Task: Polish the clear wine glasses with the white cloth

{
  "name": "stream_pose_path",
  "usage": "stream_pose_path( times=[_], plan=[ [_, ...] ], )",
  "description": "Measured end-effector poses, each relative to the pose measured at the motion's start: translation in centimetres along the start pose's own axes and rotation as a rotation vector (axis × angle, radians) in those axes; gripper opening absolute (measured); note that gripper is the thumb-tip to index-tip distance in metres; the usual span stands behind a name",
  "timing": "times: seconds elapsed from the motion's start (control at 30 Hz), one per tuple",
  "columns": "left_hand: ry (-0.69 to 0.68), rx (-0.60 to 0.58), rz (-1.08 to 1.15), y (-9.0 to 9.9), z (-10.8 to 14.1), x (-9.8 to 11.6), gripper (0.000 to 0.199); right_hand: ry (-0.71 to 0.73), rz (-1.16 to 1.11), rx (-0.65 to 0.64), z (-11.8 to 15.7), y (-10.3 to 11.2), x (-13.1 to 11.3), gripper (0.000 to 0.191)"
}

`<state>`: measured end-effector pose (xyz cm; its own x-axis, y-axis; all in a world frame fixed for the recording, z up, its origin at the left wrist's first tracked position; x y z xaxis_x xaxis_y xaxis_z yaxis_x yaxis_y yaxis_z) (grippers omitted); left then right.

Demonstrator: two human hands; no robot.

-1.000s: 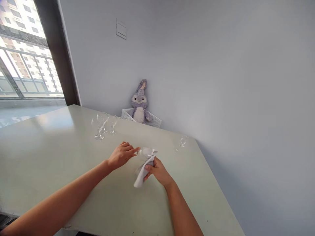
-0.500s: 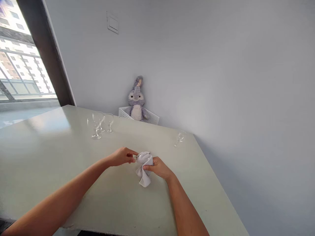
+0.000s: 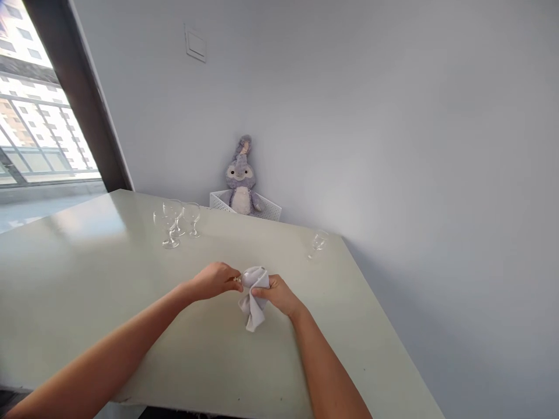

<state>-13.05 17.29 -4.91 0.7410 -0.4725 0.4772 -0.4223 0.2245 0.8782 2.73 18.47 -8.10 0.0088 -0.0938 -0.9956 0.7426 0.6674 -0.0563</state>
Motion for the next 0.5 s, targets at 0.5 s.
stream_pose_path(
  times=[0.5],
  plan=[
    [0.025,0.266,-0.023,-0.3,-0.3,0.5,0.030,0.038,-0.178,0.171,-0.1,2.1,-0.3,0.029]
  ],
)
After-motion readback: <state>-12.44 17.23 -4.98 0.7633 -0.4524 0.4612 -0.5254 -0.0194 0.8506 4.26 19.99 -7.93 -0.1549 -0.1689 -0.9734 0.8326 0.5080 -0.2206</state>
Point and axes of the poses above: each hand's wrist, its own z-axis away from the middle knuckle, its own y-axis out of the back of the hand, x = y × z, the point moved 5 cm from there along -z, towards the middle knuckle
